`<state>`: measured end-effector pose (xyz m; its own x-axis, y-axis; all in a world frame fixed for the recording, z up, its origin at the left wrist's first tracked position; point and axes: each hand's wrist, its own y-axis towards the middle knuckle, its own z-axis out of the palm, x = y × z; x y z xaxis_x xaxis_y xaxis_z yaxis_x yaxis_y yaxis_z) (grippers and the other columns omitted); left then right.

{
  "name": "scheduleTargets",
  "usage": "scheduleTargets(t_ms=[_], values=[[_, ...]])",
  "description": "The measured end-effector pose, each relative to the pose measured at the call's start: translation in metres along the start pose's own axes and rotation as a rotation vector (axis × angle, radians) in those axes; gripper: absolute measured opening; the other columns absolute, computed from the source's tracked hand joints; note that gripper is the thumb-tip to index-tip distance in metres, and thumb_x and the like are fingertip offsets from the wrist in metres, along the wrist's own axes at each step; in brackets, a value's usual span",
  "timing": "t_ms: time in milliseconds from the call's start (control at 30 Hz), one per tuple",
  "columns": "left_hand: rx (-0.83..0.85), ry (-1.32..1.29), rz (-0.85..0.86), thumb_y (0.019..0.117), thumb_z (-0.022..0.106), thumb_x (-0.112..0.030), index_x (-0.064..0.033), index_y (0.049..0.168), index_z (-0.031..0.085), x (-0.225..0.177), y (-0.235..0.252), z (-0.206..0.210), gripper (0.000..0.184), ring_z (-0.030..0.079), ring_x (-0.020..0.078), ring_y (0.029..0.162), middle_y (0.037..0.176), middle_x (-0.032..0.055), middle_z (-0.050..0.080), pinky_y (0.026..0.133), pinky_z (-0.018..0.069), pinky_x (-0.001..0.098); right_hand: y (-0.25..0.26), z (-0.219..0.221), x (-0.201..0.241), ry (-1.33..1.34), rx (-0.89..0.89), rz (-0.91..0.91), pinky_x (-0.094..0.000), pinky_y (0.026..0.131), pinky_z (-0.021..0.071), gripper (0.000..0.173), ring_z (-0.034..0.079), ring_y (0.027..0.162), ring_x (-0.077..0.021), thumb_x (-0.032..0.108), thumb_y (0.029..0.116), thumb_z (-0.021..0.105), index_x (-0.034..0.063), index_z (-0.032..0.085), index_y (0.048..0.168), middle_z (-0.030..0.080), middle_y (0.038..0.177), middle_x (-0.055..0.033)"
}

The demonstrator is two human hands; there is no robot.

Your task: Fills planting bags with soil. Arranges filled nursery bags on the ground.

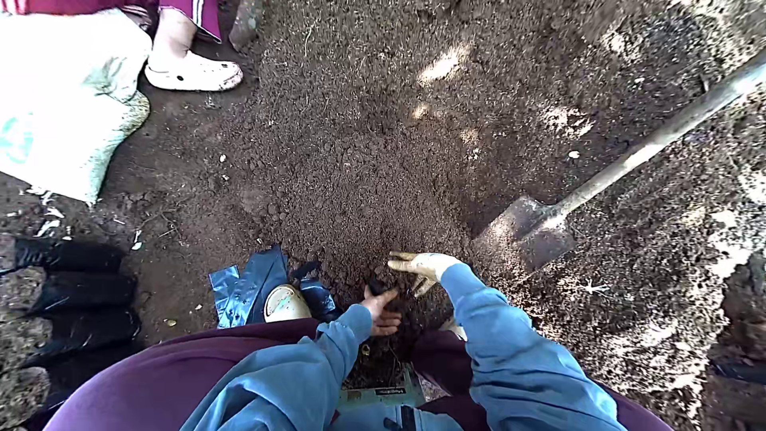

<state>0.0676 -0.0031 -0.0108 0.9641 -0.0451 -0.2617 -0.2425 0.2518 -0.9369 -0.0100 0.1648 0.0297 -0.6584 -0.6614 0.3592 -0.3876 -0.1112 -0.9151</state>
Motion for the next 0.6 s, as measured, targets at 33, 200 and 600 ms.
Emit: scheduleTargets(t_ms=[33, 200, 600], values=[[-0.013, -0.073, 0.031, 0.1069, 0.057, -0.039, -0.0208, 0.164, -0.007, 0.002, 0.002, 0.007, 0.088, 0.073, 0.0331, 0.101, 0.126, 0.0298, 0.064, 0.086, 0.0601, 0.0439, 0.003, 0.002, 0.009, -0.097, -0.014, 0.021, -0.0587, 0.104, 0.0508, 0.076, 0.057, 0.132, -0.0421, 0.052, 0.1014, 0.059, 0.022, 0.028, 0.163, 0.046, 0.155, -0.0216], [-0.183, -0.388, 0.106, 0.1047, 0.056, -0.004, -0.017, 0.163, 0.005, -0.001, 0.011, 0.026, 0.079, 0.066, 0.0369, 0.115, 0.155, 0.0278, 0.037, 0.082, 0.0622, 0.0426, 0.027, 0.016, 0.019, -0.543, -0.05, -0.082, -0.0583, 0.107, 0.0465, 0.068, 0.053, 0.136, -0.0385, 0.03, 0.0992, 0.07, 0.0116, 0.037, 0.156, 0.049, 0.151, -0.0224], [-0.151, 0.146, -0.011, 0.1121, 0.042, -0.026, -0.0044, 0.143, 0.04, -0.026, -0.003, 0.014, 0.037, 0.054, 0.009, 0.059, 0.091, 0.008, 0.061, 0.054, 0.0469, 0.0226, 0.005, 0.013, -0.012, -0.389, -0.223, -0.277, -0.0471, 0.124, 0.0306, 0.057, 0.04, 0.149, -0.0261, 0.007, 0.0985, 0.063, 0.0143, 0.048, 0.153, 0.044, 0.16, -0.013]])
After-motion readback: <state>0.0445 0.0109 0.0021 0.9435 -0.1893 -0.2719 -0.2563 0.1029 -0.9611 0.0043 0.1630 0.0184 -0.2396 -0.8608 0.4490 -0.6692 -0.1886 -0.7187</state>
